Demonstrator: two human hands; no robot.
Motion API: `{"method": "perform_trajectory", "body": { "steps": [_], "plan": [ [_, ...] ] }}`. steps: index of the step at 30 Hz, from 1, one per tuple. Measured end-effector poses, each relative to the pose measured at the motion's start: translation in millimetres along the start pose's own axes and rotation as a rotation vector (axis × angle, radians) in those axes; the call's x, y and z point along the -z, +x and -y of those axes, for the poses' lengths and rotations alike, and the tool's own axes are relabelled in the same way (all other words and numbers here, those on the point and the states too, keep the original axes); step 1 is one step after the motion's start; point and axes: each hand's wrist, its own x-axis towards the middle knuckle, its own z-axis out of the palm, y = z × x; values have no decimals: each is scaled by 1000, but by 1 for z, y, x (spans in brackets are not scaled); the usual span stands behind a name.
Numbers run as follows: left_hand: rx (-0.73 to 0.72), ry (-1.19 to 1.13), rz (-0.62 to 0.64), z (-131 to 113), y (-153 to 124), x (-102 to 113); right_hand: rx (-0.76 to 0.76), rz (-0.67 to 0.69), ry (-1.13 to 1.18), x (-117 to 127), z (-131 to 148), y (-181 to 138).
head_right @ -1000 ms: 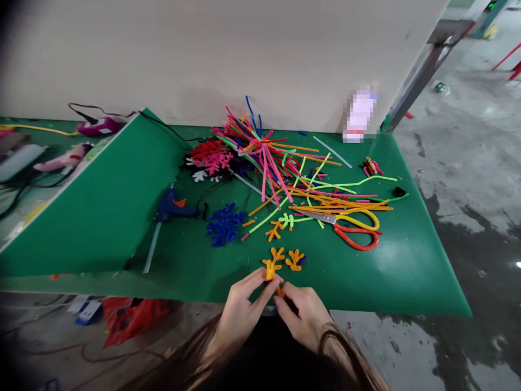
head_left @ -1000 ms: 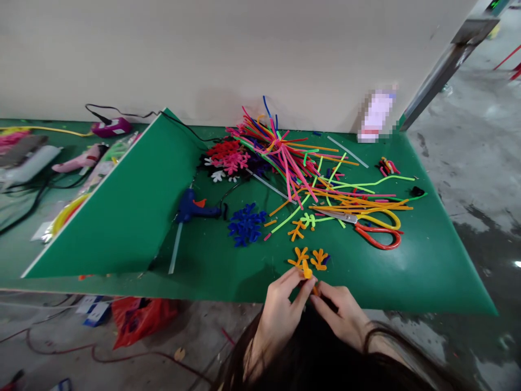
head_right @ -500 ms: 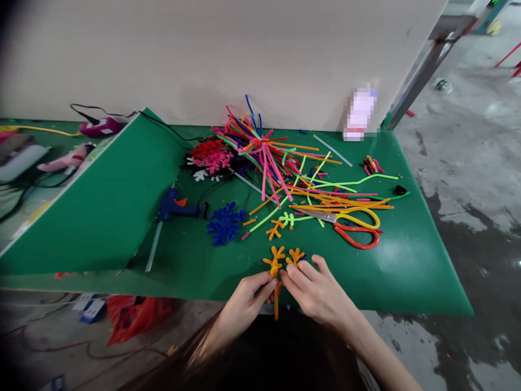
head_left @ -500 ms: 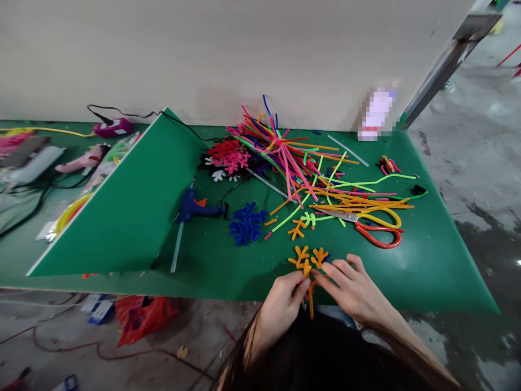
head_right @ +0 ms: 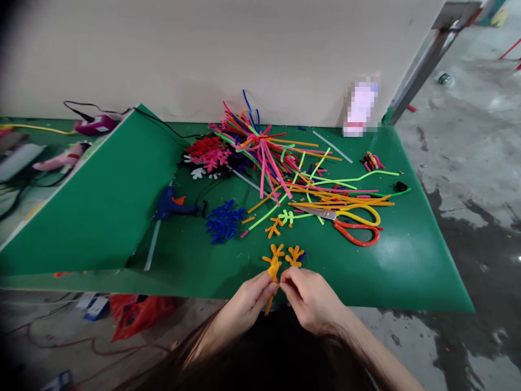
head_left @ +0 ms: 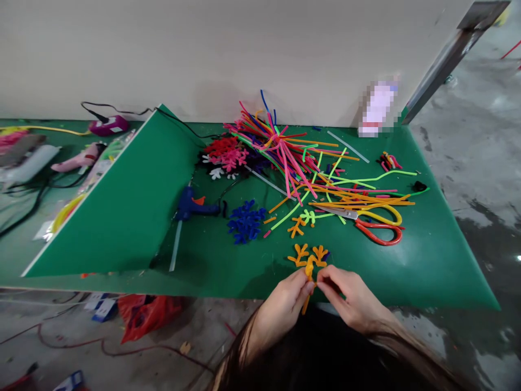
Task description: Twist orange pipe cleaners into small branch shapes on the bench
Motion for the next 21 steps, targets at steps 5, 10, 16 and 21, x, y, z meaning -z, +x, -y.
{"method": "perform_trajectory", "body": {
  "steps": [5,10,16,21],
  "plan": [
    [-12,104,-137,8,3,-6,-475,42,777,-12,-2,7],
    [38,113,-269,7,4,-12,-465,-205,688,-30,1,8],
    [147,142,-268,1,-2,-18,-422,-394,488,-41,9,7],
    [98,126,-235,6,-4,-16,-220,-353,273,-35,7,9]
  ]
}}
